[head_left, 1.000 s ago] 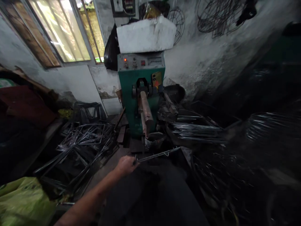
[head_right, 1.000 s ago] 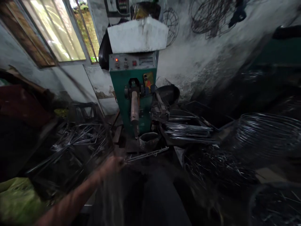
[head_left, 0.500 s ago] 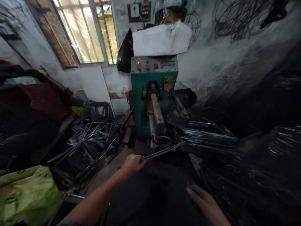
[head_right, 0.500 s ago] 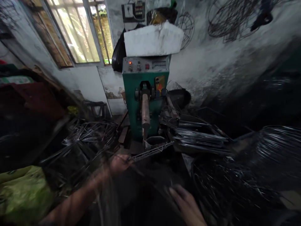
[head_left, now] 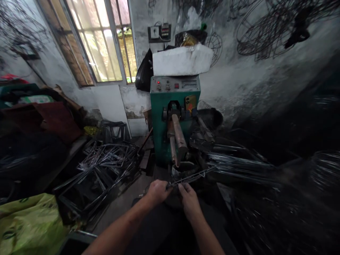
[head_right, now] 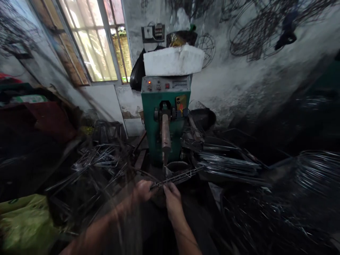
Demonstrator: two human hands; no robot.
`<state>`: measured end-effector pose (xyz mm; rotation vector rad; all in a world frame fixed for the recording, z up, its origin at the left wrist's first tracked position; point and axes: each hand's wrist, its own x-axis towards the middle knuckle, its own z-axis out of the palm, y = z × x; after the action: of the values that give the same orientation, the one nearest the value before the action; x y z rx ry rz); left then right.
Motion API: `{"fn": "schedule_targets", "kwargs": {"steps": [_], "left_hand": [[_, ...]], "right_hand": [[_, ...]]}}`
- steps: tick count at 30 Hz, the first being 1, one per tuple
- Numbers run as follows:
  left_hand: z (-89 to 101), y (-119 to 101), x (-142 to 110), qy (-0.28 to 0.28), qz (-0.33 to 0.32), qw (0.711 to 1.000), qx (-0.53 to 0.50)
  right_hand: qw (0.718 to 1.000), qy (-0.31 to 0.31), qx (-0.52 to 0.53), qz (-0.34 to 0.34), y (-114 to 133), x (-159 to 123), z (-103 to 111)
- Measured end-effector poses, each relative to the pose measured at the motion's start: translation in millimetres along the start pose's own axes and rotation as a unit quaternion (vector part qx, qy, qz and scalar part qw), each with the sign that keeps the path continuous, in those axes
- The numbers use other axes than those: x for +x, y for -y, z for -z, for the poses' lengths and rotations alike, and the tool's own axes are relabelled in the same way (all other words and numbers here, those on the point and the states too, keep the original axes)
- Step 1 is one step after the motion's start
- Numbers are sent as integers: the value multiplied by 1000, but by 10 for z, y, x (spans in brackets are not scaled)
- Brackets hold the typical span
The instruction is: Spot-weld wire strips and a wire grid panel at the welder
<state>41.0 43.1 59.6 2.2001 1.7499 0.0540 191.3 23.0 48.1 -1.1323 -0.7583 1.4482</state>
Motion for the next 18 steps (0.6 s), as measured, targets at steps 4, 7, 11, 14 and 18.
{"fn": "schedule_targets", "kwargs": {"steps": [4, 7, 11, 14, 18], "left_hand": [[-62, 34, 63, -13, 11, 1000, -6], [-57, 46, 97, -19, 19, 999, -18], [33, 37, 133, -13, 38, 999, -23], [93, 33, 189, -19, 41, 999, -14], [143, 24, 288, -16, 49, 999, -12]], "right_hand": [[1000, 13, 26, 12, -129, 79, -26], [999, 12, 34, 11, -184, 162, -34], [1000, -2, 1, 0, -183, 276, -40], [1000, -7, 0, 8, -149, 356, -60], [1000, -3, -8, 30, -81, 451, -91]]}}
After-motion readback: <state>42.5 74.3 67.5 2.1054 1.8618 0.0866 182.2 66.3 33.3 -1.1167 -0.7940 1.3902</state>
